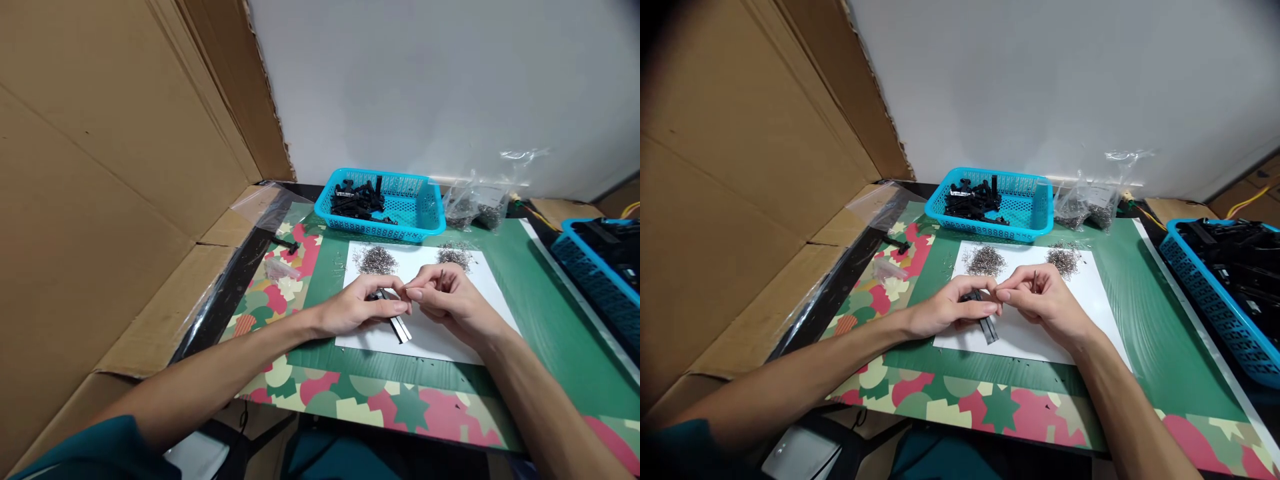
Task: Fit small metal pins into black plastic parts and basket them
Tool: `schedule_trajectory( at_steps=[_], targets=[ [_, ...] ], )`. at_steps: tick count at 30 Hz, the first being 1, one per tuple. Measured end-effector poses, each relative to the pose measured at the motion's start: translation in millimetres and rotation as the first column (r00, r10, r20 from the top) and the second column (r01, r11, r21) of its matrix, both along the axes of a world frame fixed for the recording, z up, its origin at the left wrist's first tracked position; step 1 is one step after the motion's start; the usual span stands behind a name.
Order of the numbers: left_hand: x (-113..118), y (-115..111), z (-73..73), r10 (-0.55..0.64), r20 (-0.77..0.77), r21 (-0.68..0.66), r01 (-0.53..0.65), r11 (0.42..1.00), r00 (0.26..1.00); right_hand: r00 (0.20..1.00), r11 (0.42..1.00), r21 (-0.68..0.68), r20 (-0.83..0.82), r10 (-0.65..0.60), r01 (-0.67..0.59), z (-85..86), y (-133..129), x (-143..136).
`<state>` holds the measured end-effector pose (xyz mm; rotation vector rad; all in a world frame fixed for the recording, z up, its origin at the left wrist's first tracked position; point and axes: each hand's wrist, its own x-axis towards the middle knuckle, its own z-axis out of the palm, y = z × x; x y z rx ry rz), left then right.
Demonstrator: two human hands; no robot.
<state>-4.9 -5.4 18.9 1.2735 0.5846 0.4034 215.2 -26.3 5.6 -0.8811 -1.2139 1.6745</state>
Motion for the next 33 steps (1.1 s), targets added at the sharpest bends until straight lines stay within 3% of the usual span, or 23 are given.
schedule_trajectory(
  at_steps=[5, 13, 20, 24, 29, 33],
  targets=[
    [1, -3, 0.2, 0.015, -0.002, -0.075, -0.015, 0.997, 1.0, 0.994, 0.996, 0.085, 0.098, -0.047, 0.039, -3.8, 0, 0],
    [2, -1, -7.6, 0.121, 0.004, -0.053, -0.121, 0.991, 0.993, 0.961, 0.968, 0.211, 0.207, -0.183, 0.139, -5.8, 3, -1],
    [5, -2, -13.0, 0.239, 0.038, 0.096, -0.241, 0.966, 0.97, 0.919, 0.934, 0.306, 0.283, -0.273, 0.183, -4.0, 3, 1],
    [7, 0, -15.0, 0.293, 0.078, 0.006, -0.295, 0.956, 0.953, 0.932, 0.947, 0.234, 0.236, -0.275, 0.22, -7.5, 2, 4],
    [10, 1, -13.5, 0.335, 0.077, -0.055, -0.332, 0.942, 0.939, 0.978, 0.99, 0.087, 0.166, -0.123, 0.11, -6.3, 1, 2],
    [9, 2, -15.2, 0.298, 0.097, -0.064, -0.293, 0.954, 0.95, 0.987, 0.996, 0.033, 0.131, -0.091, 0.087, -2.9, 0, 2]
  ],
)
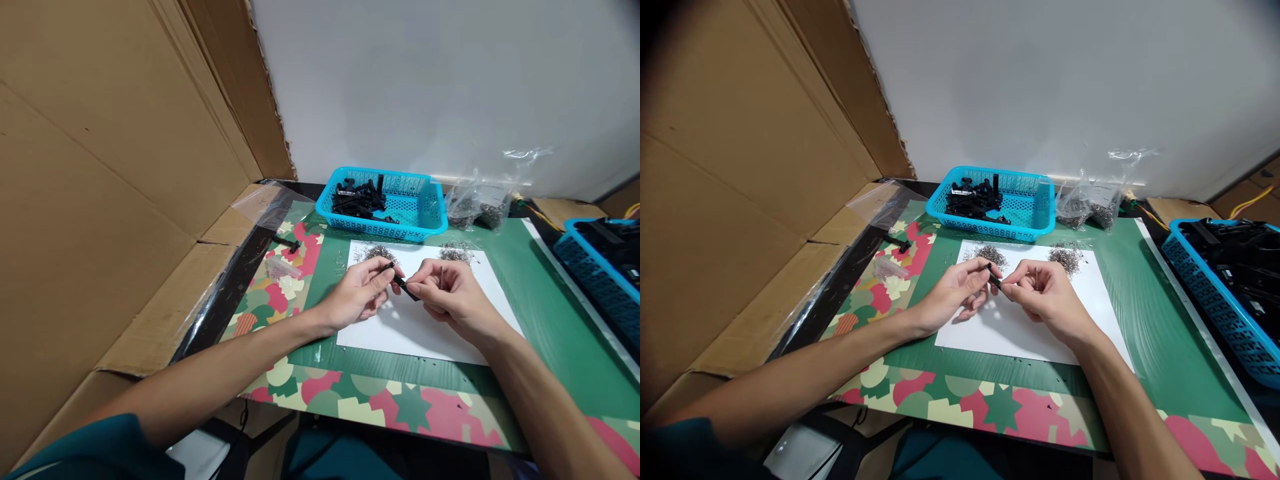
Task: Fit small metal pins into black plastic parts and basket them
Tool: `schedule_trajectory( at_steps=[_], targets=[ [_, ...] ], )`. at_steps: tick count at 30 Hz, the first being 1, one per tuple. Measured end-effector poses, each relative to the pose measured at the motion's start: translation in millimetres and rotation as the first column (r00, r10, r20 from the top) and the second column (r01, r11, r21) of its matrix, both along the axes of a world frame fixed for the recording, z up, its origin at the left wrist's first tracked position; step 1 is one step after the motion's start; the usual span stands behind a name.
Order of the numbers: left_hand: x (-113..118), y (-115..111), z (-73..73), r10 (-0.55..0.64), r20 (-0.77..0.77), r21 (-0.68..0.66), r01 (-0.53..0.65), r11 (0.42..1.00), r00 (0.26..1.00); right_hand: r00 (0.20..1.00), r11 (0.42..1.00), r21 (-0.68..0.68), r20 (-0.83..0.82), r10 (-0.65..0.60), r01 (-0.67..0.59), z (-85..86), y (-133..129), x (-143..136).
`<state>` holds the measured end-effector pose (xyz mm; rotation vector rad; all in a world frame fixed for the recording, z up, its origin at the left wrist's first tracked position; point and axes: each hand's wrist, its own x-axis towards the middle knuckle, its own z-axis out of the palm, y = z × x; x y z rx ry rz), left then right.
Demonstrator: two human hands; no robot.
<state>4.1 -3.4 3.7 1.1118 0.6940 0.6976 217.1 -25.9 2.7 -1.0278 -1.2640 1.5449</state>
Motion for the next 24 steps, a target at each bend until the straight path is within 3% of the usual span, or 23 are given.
schedule_trajectory(
  at_steps=[3, 6, 10, 12, 17, 24],
  targets=[
    [-3, 0, -2.4, -0.044, -0.008, -0.015, 0.044, 0.999, 0.999, 0.999, 0.999, 0.022, -0.006, -0.039, 0.039, -0.4, 0, 1],
    [-4, 0, -3.1, -0.082, 0.003, -0.033, 0.082, 0.996, 0.997, 0.991, 0.986, 0.132, 0.073, -0.11, 0.1, -0.3, -1, 0],
    [-2, -2, -2.0, -0.104, 0.054, -0.066, 0.107, 0.992, 0.993, 0.929, 0.901, 0.356, 0.176, -0.326, 0.248, 5.1, -4, -7],
    [-1, -2, -1.5, -0.089, 0.063, -0.064, 0.093, 0.994, 0.994, 0.913, 0.868, 0.412, 0.168, -0.373, 0.279, 8.1, -6, -11],
    [2, -3, -0.7, -0.065, 0.056, -0.055, 0.068, 0.996, 0.996, 0.898, 0.835, 0.5, 0.223, -0.38, 0.229, 8.2, -10, -16],
    [3, -5, 1.9, -0.073, -0.021, -0.016, 0.073, 0.997, 0.997, 0.903, 0.837, 0.525, 0.266, -0.337, 0.158, 6.8, -12, -19]
  ],
)
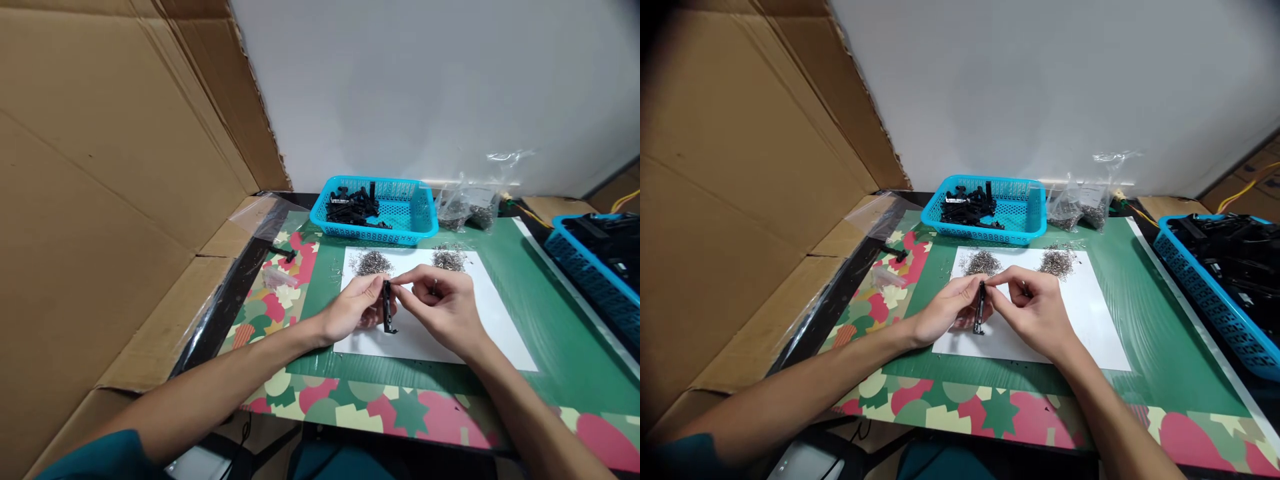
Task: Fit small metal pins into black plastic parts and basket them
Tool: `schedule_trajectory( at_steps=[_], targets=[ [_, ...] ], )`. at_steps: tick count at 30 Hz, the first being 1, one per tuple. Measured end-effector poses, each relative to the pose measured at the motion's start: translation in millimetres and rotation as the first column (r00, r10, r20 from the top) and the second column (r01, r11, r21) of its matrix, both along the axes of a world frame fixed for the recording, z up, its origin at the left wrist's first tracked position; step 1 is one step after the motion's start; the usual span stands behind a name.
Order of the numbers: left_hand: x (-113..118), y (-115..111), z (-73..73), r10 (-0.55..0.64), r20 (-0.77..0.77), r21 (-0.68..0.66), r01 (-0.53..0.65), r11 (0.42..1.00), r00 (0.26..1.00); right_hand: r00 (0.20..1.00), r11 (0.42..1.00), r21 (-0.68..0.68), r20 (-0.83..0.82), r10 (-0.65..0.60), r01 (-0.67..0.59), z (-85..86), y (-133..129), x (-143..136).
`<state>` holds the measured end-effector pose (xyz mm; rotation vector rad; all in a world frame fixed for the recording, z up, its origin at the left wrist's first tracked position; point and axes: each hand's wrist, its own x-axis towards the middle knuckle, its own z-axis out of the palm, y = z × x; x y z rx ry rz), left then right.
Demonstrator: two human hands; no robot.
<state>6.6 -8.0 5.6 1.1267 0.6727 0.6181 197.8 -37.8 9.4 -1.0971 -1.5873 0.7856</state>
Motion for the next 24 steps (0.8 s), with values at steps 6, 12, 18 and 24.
schedule_trajectory(
  at_steps=[6, 12, 18, 24],
  targets=[
    [-0.7, -0.3, -0.2, -0.004, -0.012, 0.002, 0.004, 1.0, 1.0, 1.0, 1.0, -0.01, 0.002, -0.004, 0.004, 2.1, -0.7, -0.9],
    [-0.7, -1.0, 1.2, -0.01, -0.007, -0.001, 0.01, 1.0, 1.0, 0.997, 0.999, 0.034, 0.077, 0.004, -0.006, 0.7, -2.7, -0.4],
    [-1.0, -1.8, 1.3, -0.018, -0.006, 0.014, 0.018, 1.0, 1.0, 0.994, 0.997, 0.076, 0.113, -0.001, -0.008, 4.4, -3.2, -1.5],
    [-1.5, -0.8, 0.3, -0.026, -0.028, 0.036, 0.027, 0.999, 0.999, 0.984, 0.981, 0.191, 0.179, -0.017, -0.018, 7.5, -2.9, -2.4]
  ],
)
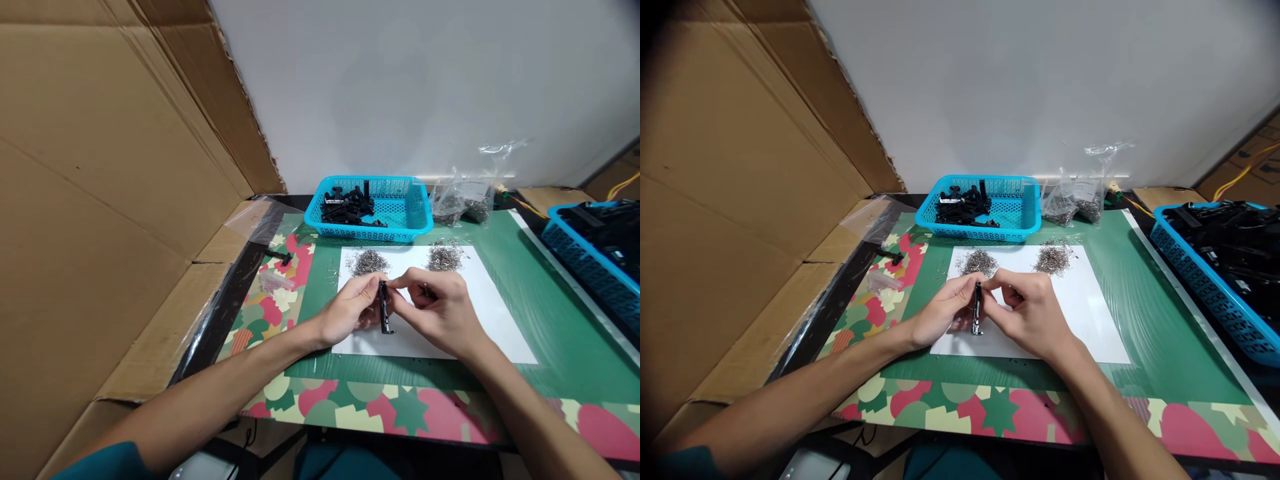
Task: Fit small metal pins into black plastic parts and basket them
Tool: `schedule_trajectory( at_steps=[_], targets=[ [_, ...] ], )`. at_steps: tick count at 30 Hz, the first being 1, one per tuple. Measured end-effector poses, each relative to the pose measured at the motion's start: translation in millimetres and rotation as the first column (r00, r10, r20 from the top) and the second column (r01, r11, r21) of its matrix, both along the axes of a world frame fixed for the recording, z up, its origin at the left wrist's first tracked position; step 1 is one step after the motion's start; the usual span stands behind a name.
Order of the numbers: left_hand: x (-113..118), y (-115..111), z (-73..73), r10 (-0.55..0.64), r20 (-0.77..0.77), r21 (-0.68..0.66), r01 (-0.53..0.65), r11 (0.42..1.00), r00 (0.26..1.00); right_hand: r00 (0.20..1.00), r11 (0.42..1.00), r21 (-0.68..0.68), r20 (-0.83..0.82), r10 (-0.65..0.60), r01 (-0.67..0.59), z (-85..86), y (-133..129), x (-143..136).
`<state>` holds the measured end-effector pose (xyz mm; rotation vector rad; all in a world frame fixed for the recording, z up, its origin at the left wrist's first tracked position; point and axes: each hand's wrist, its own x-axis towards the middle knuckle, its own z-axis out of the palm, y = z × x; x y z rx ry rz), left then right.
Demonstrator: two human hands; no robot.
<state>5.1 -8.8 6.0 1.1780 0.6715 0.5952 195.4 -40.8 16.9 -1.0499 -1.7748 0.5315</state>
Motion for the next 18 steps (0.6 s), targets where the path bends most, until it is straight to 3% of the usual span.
schedule_trajectory(
  at_steps=[13, 18],
  targets=[
    [-1, 0, -5.4, -0.002, 0.0, 0.053, 0.002, 0.999, 1.0, 0.995, 0.953, 0.3, 0.07, -0.067, 0.043, -8.7, 3, -6],
    [-2, 1, -4.4, 0.015, 0.017, 0.03, -0.015, 0.999, 1.0, 0.995, 0.961, 0.263, 0.028, -0.097, 0.086, -5.0, 2, -5]
  ],
)
